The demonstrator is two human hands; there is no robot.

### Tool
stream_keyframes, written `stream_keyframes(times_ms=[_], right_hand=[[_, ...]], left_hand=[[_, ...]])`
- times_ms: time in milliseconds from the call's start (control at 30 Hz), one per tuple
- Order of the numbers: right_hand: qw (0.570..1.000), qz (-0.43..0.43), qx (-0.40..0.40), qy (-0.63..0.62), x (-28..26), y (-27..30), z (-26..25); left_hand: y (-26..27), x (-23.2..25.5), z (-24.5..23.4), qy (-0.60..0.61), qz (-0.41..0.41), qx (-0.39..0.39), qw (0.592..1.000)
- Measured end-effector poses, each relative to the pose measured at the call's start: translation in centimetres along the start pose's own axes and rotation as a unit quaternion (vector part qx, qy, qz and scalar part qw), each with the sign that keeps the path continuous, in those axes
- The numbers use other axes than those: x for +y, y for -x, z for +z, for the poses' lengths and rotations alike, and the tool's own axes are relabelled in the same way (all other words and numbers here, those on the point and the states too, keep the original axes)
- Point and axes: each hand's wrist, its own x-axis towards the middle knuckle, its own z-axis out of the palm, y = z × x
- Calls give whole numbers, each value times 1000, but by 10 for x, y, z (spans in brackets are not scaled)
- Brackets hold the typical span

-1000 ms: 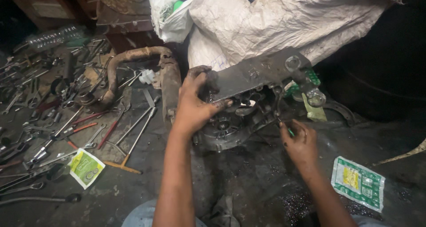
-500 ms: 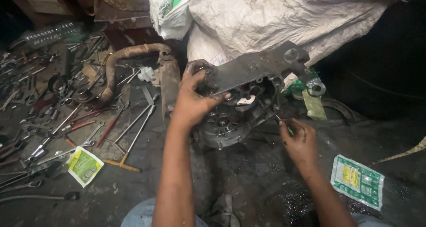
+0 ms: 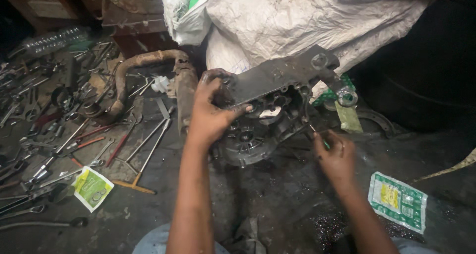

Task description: The person scrubs a greasy metal engine block with a small brush, focusing on the internal cavities and crevices. They rotate the part to access different angles and continue scrubbing the surface.

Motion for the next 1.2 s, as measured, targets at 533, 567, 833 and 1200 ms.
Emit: stream_keyframes(times_ms=[533,567,833,1200], right_hand=[[964,156,102,-189,31,-22,-30],[960,165,101,-205,26,-22,-35],[974,2,70,-218,-44,-21,-63],[977,-196,52,-57,-52,-16,-62]], left_hand=[[-4,13,-4,13,-25,-26,999],[-6,15,-6,14,-6,-35,999],[-6,23,-7,19,6,-63,998],[4,12,-11,-27,42,-65,997]])
